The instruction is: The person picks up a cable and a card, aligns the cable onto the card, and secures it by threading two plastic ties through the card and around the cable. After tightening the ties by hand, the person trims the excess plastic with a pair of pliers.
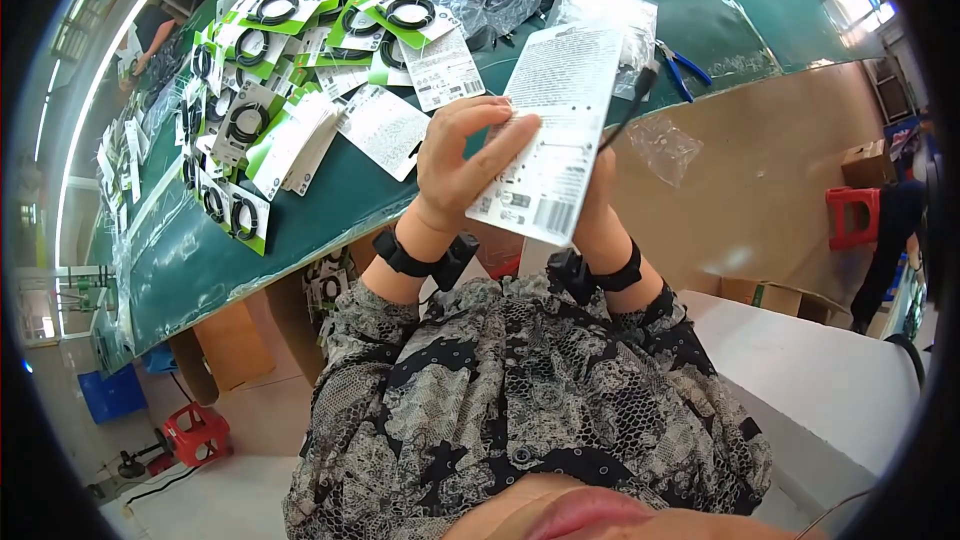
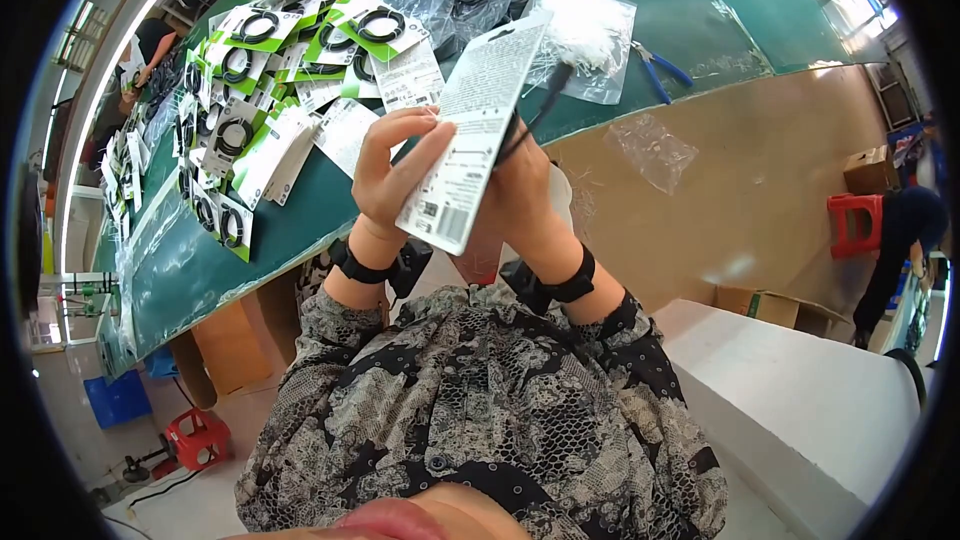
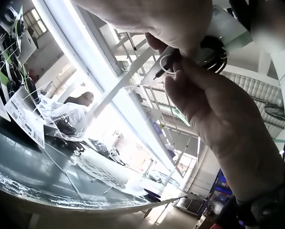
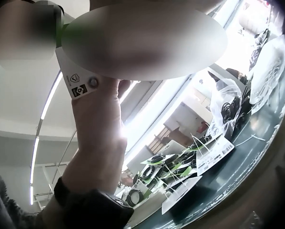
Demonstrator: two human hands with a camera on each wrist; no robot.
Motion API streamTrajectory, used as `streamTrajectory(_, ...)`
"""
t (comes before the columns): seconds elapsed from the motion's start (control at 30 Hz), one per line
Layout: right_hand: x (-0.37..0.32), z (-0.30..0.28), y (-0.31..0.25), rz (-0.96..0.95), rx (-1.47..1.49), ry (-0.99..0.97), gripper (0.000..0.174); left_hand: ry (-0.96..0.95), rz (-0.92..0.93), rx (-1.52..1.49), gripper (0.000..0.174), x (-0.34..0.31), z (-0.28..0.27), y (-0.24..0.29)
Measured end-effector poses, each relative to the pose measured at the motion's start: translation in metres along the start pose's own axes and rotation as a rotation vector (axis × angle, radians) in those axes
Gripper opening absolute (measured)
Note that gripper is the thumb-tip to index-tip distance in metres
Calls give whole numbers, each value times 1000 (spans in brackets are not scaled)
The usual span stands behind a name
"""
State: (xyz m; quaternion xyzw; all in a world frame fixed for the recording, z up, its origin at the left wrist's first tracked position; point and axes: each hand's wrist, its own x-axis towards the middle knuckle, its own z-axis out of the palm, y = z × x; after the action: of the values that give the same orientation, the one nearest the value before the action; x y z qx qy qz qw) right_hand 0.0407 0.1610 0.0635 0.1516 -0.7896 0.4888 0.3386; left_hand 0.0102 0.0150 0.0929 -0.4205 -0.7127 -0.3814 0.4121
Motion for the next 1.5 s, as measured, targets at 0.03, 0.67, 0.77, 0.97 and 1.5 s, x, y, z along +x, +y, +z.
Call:
streamTrajectory(0.03,-7,1,4,43,65,-14,34,3,-2,0,36,0,-1,1)
streamTrajectory(0.67,12,-40,8,748,426,-548,35,18,-280,-210,30,-11,-9,5)
streamTrajectory(0.77,23,-56,60,544,824,-82,26,228,-863,-936,26,-12,-9,11)
streamTrajectory(0.97,7,-8,40,243,329,-143,28,301,-1440,-1555,23,-28,9,20)
streamTrajectory(1.5,-26,11,74,522,649,-86,37,338,-1475,-1394,19,-36,11,13)
